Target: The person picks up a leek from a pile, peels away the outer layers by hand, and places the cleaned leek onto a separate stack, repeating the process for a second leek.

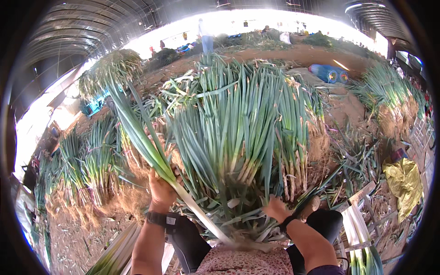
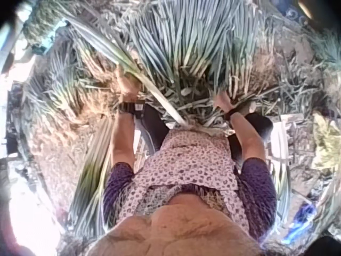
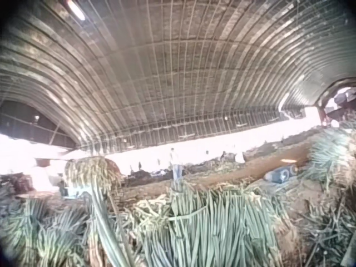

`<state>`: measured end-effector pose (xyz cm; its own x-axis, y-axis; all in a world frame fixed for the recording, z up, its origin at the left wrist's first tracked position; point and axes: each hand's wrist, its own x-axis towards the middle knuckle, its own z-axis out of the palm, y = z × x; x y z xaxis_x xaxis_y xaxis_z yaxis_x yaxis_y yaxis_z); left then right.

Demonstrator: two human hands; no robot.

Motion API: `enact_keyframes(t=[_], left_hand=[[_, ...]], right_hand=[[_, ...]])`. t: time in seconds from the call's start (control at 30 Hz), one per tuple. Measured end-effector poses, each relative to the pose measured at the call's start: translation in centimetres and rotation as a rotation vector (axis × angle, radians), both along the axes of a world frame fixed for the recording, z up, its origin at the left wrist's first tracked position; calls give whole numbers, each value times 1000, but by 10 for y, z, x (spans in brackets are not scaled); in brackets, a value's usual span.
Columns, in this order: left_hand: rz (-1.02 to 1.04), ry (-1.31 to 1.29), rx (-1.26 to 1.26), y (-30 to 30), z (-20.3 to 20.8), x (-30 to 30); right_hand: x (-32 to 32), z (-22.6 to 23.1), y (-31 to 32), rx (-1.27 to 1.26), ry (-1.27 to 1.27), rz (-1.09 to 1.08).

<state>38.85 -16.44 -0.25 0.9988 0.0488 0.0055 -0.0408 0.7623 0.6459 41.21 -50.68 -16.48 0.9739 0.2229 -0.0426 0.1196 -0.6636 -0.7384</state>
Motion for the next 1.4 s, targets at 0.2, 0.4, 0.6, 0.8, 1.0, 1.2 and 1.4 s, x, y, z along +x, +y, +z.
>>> enact_keyframes(t=[0.2, 0.4, 0.6, 0.8, 1.0, 1.2, 1.4], left_hand=[[-48, -18, 47, -29, 4, -5], [-74, 77, 34, -47, 10, -9], [47, 116, 224, -48, 4, -6], [49, 96, 300, -51, 13, -6], [68, 86, 339, -47, 10, -6], [66, 83, 213, -30, -1, 6], [-22, 55, 296, -54, -79, -36]], right_hand=[[-16, 90, 119, 513, -247, 316], [-34, 133, 142, 484, -472, 293], [-48, 126, 148, 518, -417, 290], [-40, 120, 143, 461, -354, 186], [-46, 117, 144, 388, -558, 335], [-64, 127, 142, 748, -218, 701], [-55, 114, 130, 1501, 543, 411]])
